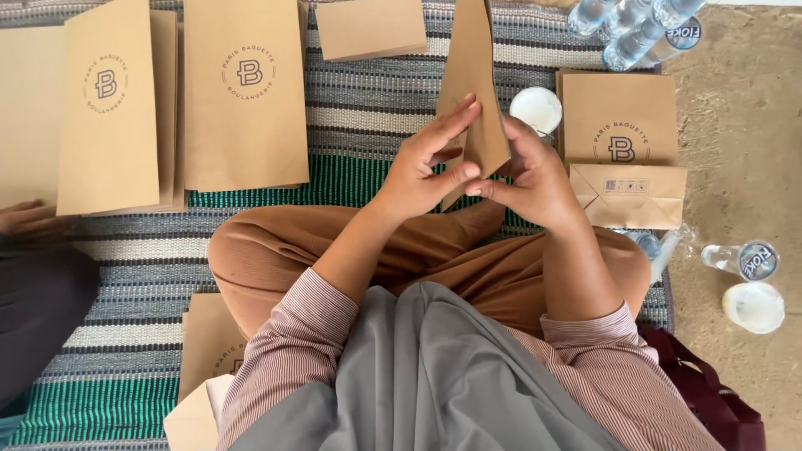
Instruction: Folding the bottom of a paper bag to create a flat base.
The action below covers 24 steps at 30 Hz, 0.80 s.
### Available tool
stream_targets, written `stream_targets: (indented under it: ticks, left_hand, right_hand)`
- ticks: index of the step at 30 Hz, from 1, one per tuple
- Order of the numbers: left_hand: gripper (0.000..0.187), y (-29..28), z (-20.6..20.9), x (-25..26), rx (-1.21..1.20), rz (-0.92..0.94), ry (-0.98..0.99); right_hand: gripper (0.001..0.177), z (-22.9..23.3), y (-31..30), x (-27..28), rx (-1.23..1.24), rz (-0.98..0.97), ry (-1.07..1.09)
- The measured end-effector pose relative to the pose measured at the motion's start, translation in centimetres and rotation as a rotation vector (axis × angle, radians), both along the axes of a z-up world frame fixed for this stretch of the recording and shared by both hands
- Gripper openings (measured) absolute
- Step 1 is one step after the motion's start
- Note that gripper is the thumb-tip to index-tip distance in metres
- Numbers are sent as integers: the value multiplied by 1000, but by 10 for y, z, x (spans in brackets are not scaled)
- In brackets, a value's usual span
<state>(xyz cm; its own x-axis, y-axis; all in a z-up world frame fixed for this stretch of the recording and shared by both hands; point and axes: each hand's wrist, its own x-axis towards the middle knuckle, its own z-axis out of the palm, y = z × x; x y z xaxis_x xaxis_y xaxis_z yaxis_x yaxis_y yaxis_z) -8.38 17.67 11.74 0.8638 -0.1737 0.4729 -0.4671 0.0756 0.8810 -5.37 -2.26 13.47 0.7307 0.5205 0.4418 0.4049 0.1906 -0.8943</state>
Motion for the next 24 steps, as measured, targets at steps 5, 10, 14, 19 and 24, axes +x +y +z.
stream_targets:
  ticks: [5,10,14,19,24]
  left_hand:
    - [90,-4,-3,0,12,-32,-26]
    - [76,7,-28,8,0,-27,-44]
    - [20,28,-52,22,80,228,-221]
    - [24,16,0,-16,118,438,-236]
    - [27,6,-53,-8,181,577,-221]
  right_hand:
    - [86,-19,-11,13,11,28,-64]
    - [79,-31,-21,17,6,2,-85]
    - [47,-78,-57,33,-31,-190,-157]
    - [60,-16,-24,-8,-27,-248,-242]
    - [82,-12,-10,-27,-170,-239,-266]
